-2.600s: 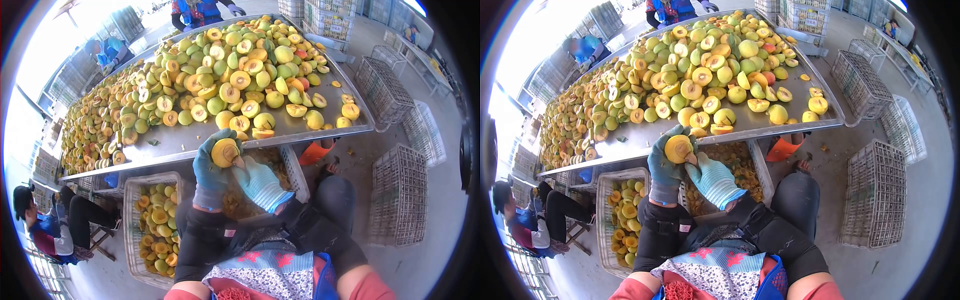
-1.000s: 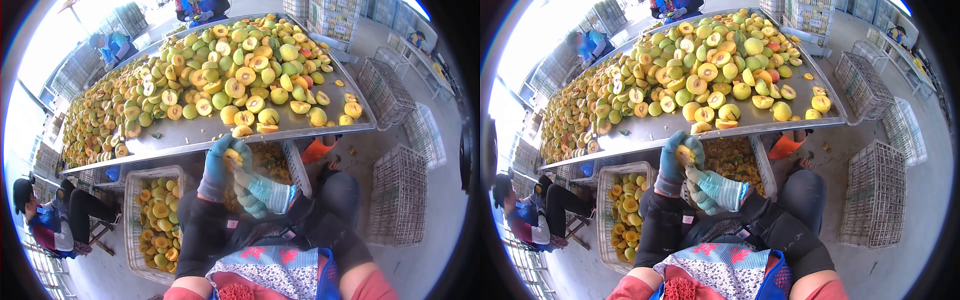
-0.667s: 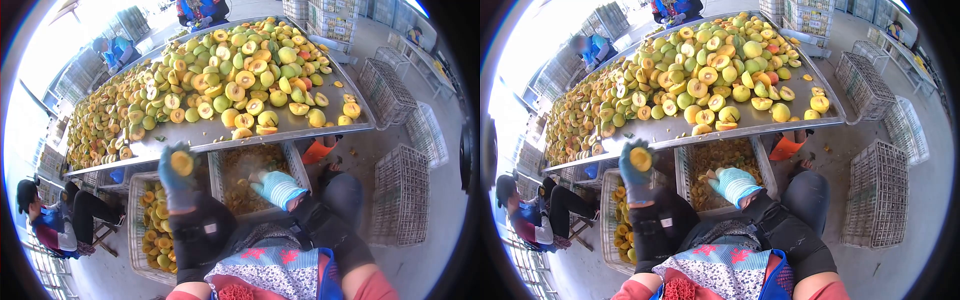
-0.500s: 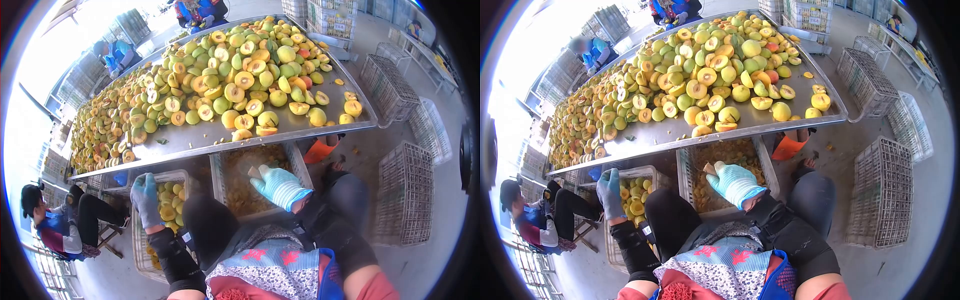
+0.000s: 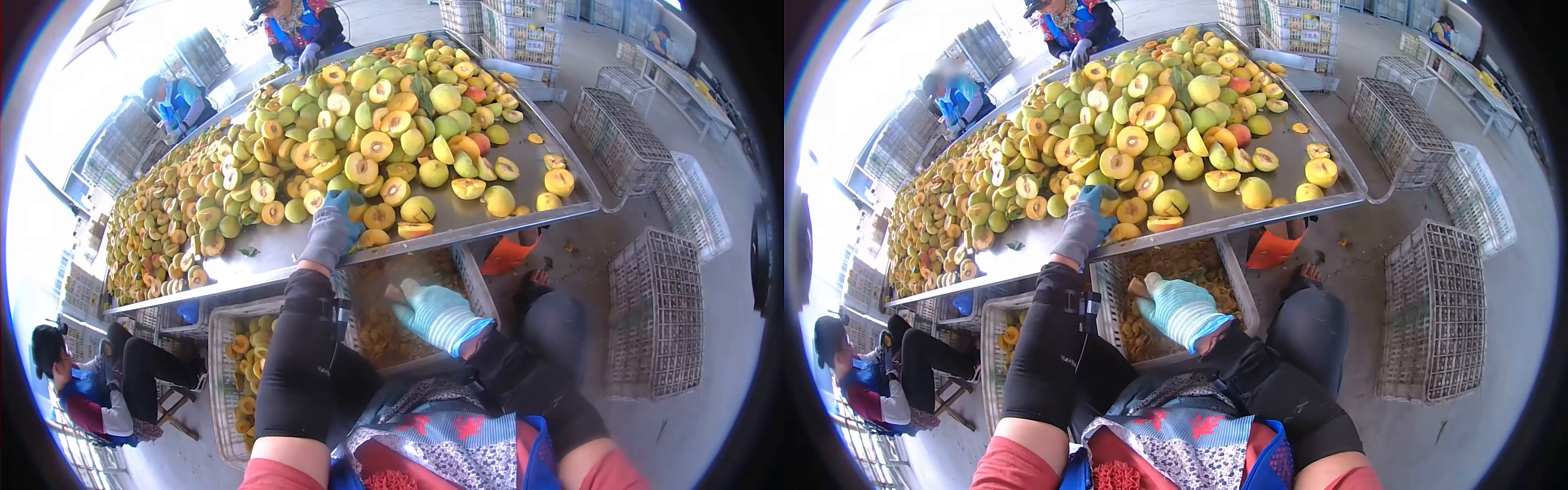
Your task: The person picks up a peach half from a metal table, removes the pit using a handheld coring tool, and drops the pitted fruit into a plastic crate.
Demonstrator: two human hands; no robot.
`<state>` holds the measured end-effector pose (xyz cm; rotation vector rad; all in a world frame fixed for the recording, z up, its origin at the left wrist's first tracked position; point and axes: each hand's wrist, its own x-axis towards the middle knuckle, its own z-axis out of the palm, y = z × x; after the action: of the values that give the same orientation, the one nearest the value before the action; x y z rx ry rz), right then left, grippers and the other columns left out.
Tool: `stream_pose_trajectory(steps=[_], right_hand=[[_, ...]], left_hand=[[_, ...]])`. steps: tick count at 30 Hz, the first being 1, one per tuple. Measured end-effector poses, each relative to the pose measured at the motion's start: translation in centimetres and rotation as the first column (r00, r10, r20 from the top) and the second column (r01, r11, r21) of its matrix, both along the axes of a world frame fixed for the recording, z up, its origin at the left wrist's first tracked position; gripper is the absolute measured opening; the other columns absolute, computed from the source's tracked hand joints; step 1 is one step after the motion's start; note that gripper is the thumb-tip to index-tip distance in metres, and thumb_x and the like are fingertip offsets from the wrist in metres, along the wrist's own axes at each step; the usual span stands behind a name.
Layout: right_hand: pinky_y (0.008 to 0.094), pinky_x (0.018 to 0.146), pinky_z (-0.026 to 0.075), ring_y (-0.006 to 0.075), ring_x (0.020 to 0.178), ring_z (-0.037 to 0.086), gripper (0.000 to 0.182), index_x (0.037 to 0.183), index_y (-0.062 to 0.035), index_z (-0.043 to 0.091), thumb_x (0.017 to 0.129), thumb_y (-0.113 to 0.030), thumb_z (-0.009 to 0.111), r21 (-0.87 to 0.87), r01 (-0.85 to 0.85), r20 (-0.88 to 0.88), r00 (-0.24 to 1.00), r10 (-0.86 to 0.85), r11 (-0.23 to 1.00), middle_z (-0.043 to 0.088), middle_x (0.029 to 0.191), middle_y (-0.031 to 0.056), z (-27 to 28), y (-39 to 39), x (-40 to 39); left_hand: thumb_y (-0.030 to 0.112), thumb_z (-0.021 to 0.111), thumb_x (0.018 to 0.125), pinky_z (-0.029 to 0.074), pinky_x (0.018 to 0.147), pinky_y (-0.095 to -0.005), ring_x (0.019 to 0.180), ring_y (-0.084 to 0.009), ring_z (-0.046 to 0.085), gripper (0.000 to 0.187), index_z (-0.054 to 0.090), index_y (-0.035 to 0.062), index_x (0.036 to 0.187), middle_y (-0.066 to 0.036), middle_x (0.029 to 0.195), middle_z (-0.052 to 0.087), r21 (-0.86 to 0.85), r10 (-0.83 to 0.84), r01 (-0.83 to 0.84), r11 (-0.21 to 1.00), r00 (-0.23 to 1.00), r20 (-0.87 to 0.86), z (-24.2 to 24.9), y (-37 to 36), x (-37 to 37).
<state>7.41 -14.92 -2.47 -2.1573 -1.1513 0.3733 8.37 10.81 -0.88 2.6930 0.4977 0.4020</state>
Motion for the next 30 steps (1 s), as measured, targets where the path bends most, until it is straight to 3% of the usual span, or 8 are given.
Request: stream_pose_trajectory(steps=[5, 7, 9, 12, 15, 17, 22, 30], right_hand=[[0.0529, 0.063, 0.051, 0.0422, 0.072, 0.066, 0.032, 0.099, -0.0051, 0.057, 0.092, -0.037, 0.059, 0.200, 0.082, 0.042, 0.995, -0.092, 0.976, 0.066, 0.072, 0.0218, 0.3, 1.2, -0.3], [0.0522, 0.062, 0.050, 0.0429, 0.072, 0.065, 0.027, 0.096, -0.0051, 0.058, 0.092, -0.032, 0.060, 0.280, 0.134, -0.026, 0.991, -0.132, 0.951, 0.065, 0.074, 0.0225, 1.0, 1.6, -0.7], [0.0527, 0.058, 0.049, 0.0453, 0.068, 0.062, 0.024, 0.096, -0.0045, 0.057, 0.093, -0.029, 0.060, 0.372, 0.159, -0.053, 0.987, -0.150, 0.914, 0.063, 0.070, 0.0236, 0.9, 2.3, -0.9], [0.0524, 0.060, 0.048, 0.0453, 0.071, 0.062, 0.023, 0.098, -0.0048, 0.057, 0.094, -0.028, 0.058, 0.360, 0.150, -0.122, 0.986, -0.114, 0.921, 0.063, 0.076, 0.0238, 2.3, 2.7, -1.7], [0.0534, 0.064, 0.050, 0.0456, 0.073, 0.064, 0.031, 0.099, -0.0027, 0.054, 0.094, -0.033, 0.058, 0.432, 0.110, -0.110, 0.992, -0.069, 0.895, 0.065, 0.074, 0.0247, 0.8, 3.7, -1.7], [0.0535, 0.064, 0.050, 0.0464, 0.074, 0.063, 0.032, 0.100, -0.0025, 0.054, 0.094, -0.034, 0.058, 0.413, 0.086, -0.077, 0.995, -0.059, 0.906, 0.064, 0.075, 0.0255, -0.3, 4.2, -1.5], [0.0541, 0.065, 0.049, 0.0475, 0.075, 0.063, 0.033, 0.097, -0.0019, 0.055, 0.094, -0.035, 0.057, 0.399, 0.074, -0.105, 0.994, -0.035, 0.914, 0.064, 0.075, 0.0266, -1.3, 4.6, -1.8], [0.0544, 0.067, 0.050, 0.0480, 0.077, 0.062, 0.040, 0.094, -0.0005, 0.056, 0.095, -0.040, 0.053, 0.304, 0.027, -0.183, 0.983, 0.031, 0.952, 0.063, 0.076, 0.0277, -1.1, 3.8, -2.5]], left_hand=[[0.020, 0.072, 0.077, 0.052, 0.085, -0.0379, 0.101, -0.0267, 0.062, 0.048, 0.060, 0.0086, 0.122, -0.016, 0.118, 0.061, -0.455, 0.205, -0.101, 0.885, 0.961, 0.186, 1.9, -0.5, -4.3], [0.025, 0.066, 0.083, 0.055, 0.077, -0.0364, 0.097, -0.0269, 0.064, 0.047, 0.056, 0.0047, 0.125, -0.014, 0.116, 0.062, -0.832, 0.262, 0.221, 0.509, 0.881, 0.394, 1.3, -1.2, -5.7], [0.036, 0.053, 0.093, 0.058, 0.071, -0.0360, 0.096, -0.0288, 0.065, 0.051, 0.051, 0.0031, 0.132, -0.014, 0.116, 0.062, -0.873, 0.282, 0.488, 0.023, 0.834, 0.474, 1.2, -1.9, -7.2], [0.043, 0.050, 0.095, 0.058, 0.070, -0.0353, 0.097, -0.0290, 0.064, 0.056, 0.051, 0.0007, 0.132, -0.015, 0.116, 0.062, -0.840, 0.367, 0.488, -0.236, 0.846, 0.388, -0.4, -3.8, -8.0], [0.045, 0.046, 0.098, 0.055, 0.085, -0.0374, 0.104, -0.0317, 0.063, 0.058, 0.052, -0.0037, 0.128, -0.017, 0.120, 0.061, -0.748, 0.191, 0.503, 0.433, 0.760, 0.622, -1.1, -6.7, -7.8], [0.044, 0.042, 0.100, 0.050, 0.097, -0.0402, 0.109, -0.0321, 0.063, 0.058, 0.052, -0.0063, 0.126, -0.018, 0.122, 0.060, -0.798, 0.307, 0.592, 0.110, 0.744, 0.594, 0.1, -8.3, -7.6], [0.041, 0.042, 0.099, 0.051, 0.091, -0.0340, 0.104, -0.0238, 0.063, 0.053, 0.055, -0.0064, 0.120, -0.014, 0.111, 0.064, -0.713, 0.286, 0.528, 0.462, 0.672, 0.683, -0.5, -9.6, -7.3], [0.042, 0.039, 0.099, 0.052, 0.088, -0.0332, 0.092, -0.0237, 0.066, 0.054, 0.060, -0.0053, 0.112, -0.015, 0.100, 0.067, -0.656, 0.208, 0.432, 0.620, 0.715, 0.667, -1.4, -8.7, -8.3]])
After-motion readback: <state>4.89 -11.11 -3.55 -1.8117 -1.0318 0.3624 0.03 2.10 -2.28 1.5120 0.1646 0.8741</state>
